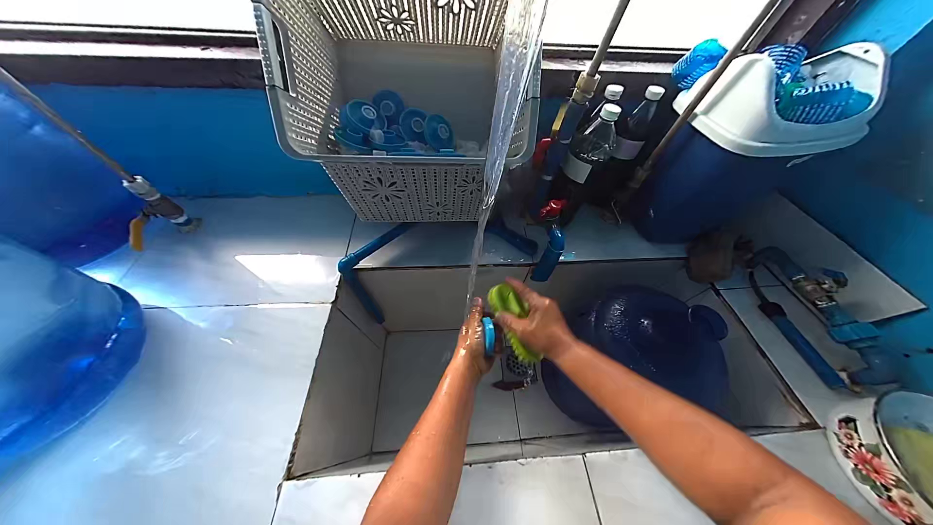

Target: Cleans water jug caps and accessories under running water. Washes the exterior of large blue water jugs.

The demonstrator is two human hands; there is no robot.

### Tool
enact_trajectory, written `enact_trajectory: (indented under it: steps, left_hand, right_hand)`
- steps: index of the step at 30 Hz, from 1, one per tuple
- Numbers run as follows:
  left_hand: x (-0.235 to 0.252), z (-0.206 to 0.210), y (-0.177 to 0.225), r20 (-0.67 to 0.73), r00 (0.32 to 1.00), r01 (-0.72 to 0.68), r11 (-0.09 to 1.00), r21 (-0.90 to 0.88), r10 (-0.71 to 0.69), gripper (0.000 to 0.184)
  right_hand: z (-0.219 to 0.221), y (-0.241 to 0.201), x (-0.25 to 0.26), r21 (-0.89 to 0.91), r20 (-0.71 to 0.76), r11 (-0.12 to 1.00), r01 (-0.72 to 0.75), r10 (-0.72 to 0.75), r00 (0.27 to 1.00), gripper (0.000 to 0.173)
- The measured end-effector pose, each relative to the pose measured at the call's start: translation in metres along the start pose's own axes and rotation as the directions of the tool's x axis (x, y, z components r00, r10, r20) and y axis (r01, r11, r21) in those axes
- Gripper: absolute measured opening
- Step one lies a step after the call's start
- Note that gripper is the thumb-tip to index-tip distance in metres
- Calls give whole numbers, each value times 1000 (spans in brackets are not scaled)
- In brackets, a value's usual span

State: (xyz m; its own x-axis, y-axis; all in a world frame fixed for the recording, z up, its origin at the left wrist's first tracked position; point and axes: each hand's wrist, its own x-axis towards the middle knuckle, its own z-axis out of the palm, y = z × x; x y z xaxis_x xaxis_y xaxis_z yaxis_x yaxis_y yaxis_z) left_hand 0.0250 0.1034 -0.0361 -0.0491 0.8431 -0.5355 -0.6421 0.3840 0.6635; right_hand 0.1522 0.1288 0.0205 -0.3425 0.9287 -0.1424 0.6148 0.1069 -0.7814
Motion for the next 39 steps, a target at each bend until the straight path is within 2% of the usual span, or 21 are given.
enact_trajectory:
  steps: [2, 4, 7, 9, 11, 12, 13, 14, 15, 16, 18, 19, 21, 24, 26, 27, 28, 29, 31, 36, 39]
  left_hand:
    - [12, 7, 5, 65, 982, 181, 978, -100, -176, 59]
    - [25, 6, 8, 55, 969, 247, 937, -245, -241, 54]
    - [39, 6, 10, 46, 988, 153, 888, -434, -148, 40]
    - [45, 2, 10, 60, 997, 71, 847, -527, -46, 43]
    - [47, -5, 15, 91, 995, 10, 828, -560, 50, 45]
    - [43, -4, 16, 67, 993, -51, 848, -528, 102, 45]
    - [38, 5, 18, -34, 991, -130, 873, -470, 130, 48]
    - [27, 20, 21, -140, 979, -194, 904, -380, 151, 51]
    - [10, 34, 25, -122, 981, -181, 926, -331, 148, 59]
    - [-2, 42, 27, -98, 986, -153, 955, -255, 132, 64]
    - [-8, 35, 23, -58, 993, -113, 966, -231, 102, 58]
    - [-11, 27, 24, 0, 995, -96, 963, -251, 100, 60]
    - [-20, 15, 35, 61, 991, -99, 967, -234, 116, 67]
    - [-24, 6, 43, -69, 990, -136, 952, -275, 122, 46]
    - [-25, -2, 43, -56, 995, -95, 968, -233, 84, 43]
    - [-28, -1, 42, -60, 995, -92, 977, -191, 82, 42]
    - [-34, 3, 42, -67, 995, -88, 984, -156, 78, 43]
    - [-40, 6, 40, -58, 995, -82, 990, -112, 75, 44]
    - [-52, 15, 37, -40, 995, -93, 996, 2, 93, 48]
    - [-74, 28, 31, 41, 994, -102, 980, 169, 97, 54]
    - [-82, 27, 26, 45, 995, -94, 984, 148, 88, 52]
  right_hand:
    - [-18, 3, 43, -137, -2, 988, -65, 66, 998, 69]
    - [-18, -1, 78, -287, 31, 957, 43, -36, 999, 71]
    - [-13, -22, 129, -447, 149, 862, 237, -190, 970, 66]
    - [-10, -34, 143, -523, 162, 769, 369, -336, 928, 62]
    - [7, -27, 131, -519, 37, 665, 536, -610, 792, 53]
    - [21, -21, 112, -458, -28, 675, 578, -661, 750, 44]
    - [36, -14, 89, -379, -50, 734, 563, -624, 780, 39]
    - [48, -9, 65, -302, -5, 812, 499, -525, 851, 44]
    - [50, -13, 44, -233, 108, 891, 389, -373, 921, 50]
    - [51, -16, 35, -195, 189, 940, 280, -244, 951, 53]
    - [49, -13, 44, -117, 215, 983, 144, -117, 970, 49]
    - [51, -11, 48, -126, 180, 984, 126, -102, 978, 48]
    - [58, -18, 31, -106, 126, 975, 196, -183, 975, 52]
    - [62, -19, -12, 174, -8, 891, 419, -425, 905, 52]
    - [55, -13, -26, 296, -240, 807, 510, -454, 858, 37]
    - [46, -9, -26, 276, -323, 824, 495, -406, 855, 30]
    - [33, -4, -25, 245, -331, 877, 413, -325, 886, 27]
    - [20, -1, -25, 242, -246, 929, 282, -223, 943, 29]
    - [10, 1, -25, 316, -94, 941, 118, -93, 991, 33]
    - [11, -1, -36, 510, -93, 859, 41, 7, 996, 19]
    - [6, -8, -41, 394, -146, 917, 65, -8, 989, 18]
